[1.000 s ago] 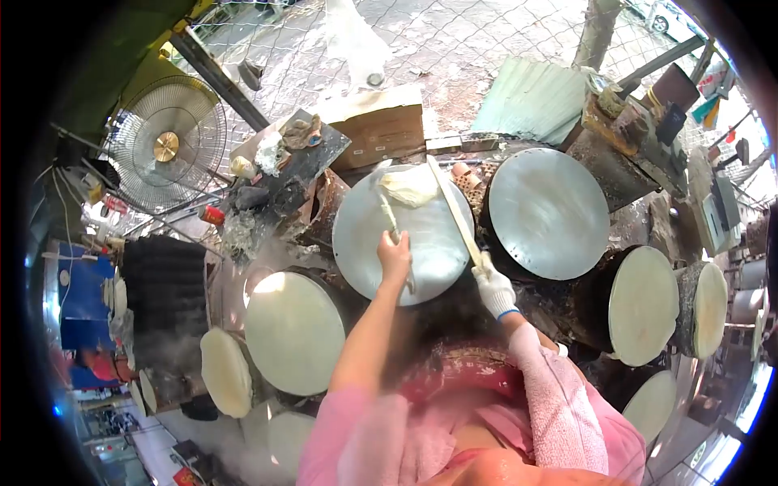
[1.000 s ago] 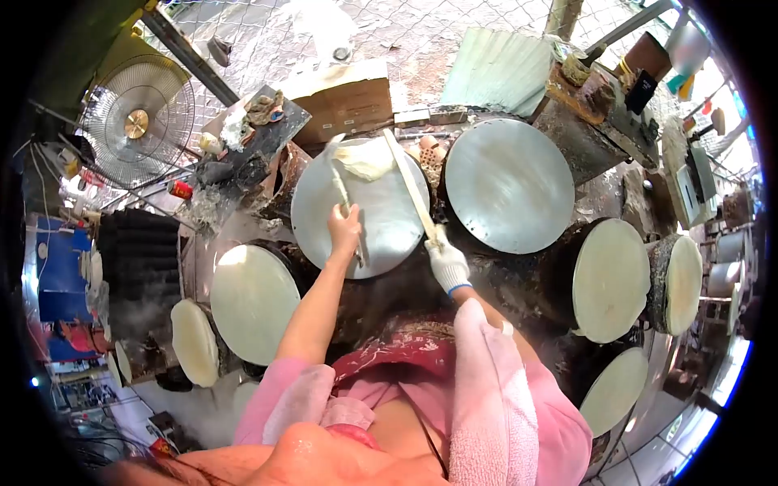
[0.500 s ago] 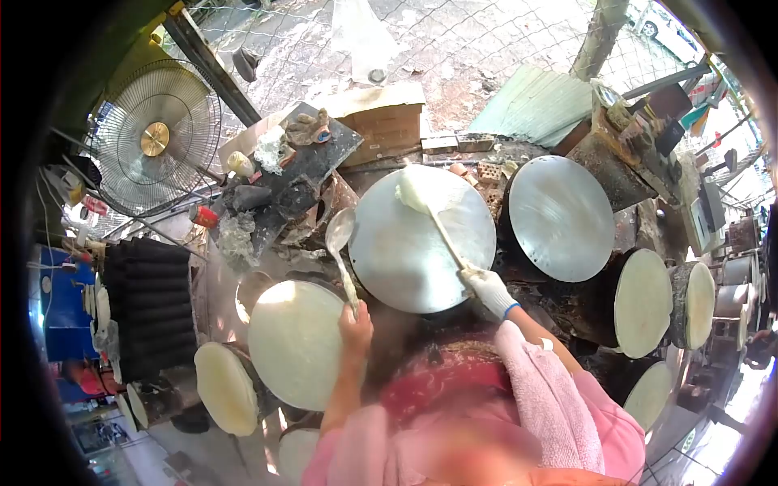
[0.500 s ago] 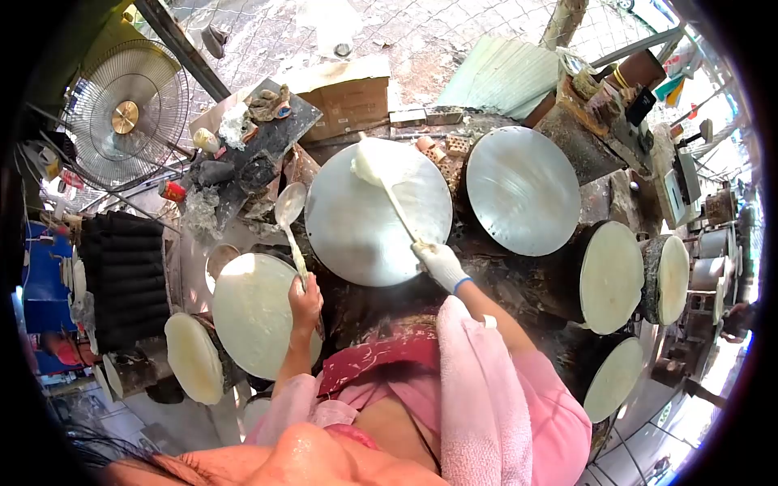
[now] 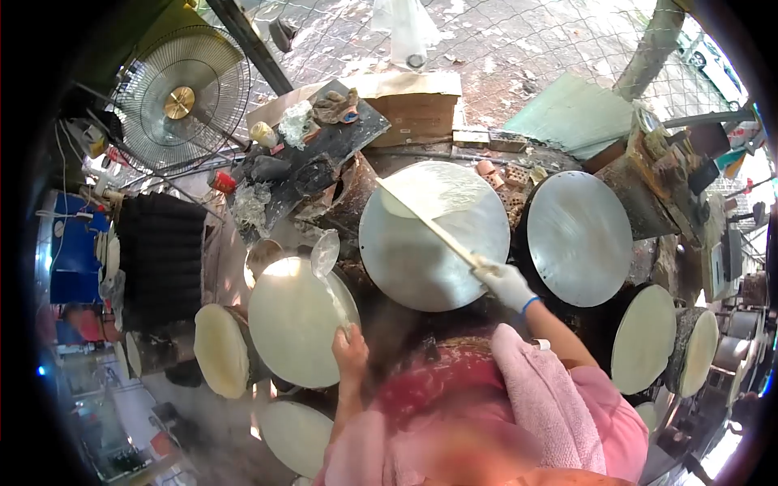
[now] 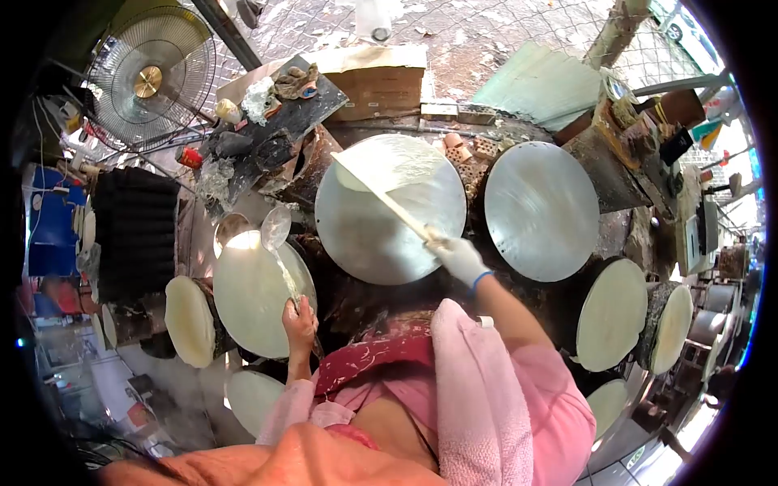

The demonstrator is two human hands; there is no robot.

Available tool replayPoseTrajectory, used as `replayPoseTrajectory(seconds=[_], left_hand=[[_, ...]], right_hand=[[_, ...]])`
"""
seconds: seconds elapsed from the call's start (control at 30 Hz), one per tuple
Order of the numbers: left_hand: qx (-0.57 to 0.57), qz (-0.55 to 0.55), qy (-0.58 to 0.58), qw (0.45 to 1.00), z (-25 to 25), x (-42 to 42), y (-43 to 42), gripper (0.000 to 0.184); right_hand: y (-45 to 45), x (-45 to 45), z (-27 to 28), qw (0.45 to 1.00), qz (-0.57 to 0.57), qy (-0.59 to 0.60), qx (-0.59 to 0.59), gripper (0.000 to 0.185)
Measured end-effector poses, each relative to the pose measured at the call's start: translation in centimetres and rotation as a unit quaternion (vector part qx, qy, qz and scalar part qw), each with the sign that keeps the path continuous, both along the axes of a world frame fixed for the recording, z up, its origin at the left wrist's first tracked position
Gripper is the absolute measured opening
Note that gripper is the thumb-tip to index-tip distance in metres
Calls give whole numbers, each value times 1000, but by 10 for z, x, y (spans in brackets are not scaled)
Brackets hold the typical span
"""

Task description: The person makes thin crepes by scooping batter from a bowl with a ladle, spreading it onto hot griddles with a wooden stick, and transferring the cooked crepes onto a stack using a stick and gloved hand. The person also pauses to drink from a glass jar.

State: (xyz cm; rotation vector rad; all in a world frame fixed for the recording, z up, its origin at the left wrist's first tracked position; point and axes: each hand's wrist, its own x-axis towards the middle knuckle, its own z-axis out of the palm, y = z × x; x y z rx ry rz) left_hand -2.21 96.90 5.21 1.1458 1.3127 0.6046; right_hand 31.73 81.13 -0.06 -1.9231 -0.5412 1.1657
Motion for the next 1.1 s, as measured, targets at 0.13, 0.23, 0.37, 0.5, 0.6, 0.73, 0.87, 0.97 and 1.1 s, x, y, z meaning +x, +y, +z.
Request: replayPoseTrajectory(seconds=[0.13, 0.23, 0.37, 0.5, 0.6, 0.73, 0.87, 0.97, 1.1], left_hand=[[3, 36, 6, 999, 0, 2, -16, 19], [-12, 71, -2, 997, 1, 11, -29, 18], [-35, 105, 15, 994, 12, 25, -43, 16], [-33, 127, 11, 991, 11, 29, -54, 15], [-31, 136, 19, 990, 6, 32, -62, 14], [-46, 152, 46, 986, 6, 38, -72, 16], [-44, 167, 42, 984, 5, 40, -79, 18], [-22, 160, 75, 984, 4, 40, -85, 18], [-51, 185, 79, 978, 7, 43, -90, 19]], right_hand=[[-23, 75, -32, 989, -56, -124, 55, 48], [-3, 68, -22, 988, 17, 156, -3, 37], [-3, 76, -34, 988, 115, 106, 5, 38], [7, 138, -14, 996, 58, 32, 64, 43], [31, 143, -3, 979, 142, 132, -54, 31], [29, 130, -12, 973, 203, 110, -8, 38], [41, 180, -10, 977, 212, 17, 17, 39], [63, 194, -30, 972, 224, 63, -38, 33], [51, 162, -2, 943, 302, 122, -71, 34]])
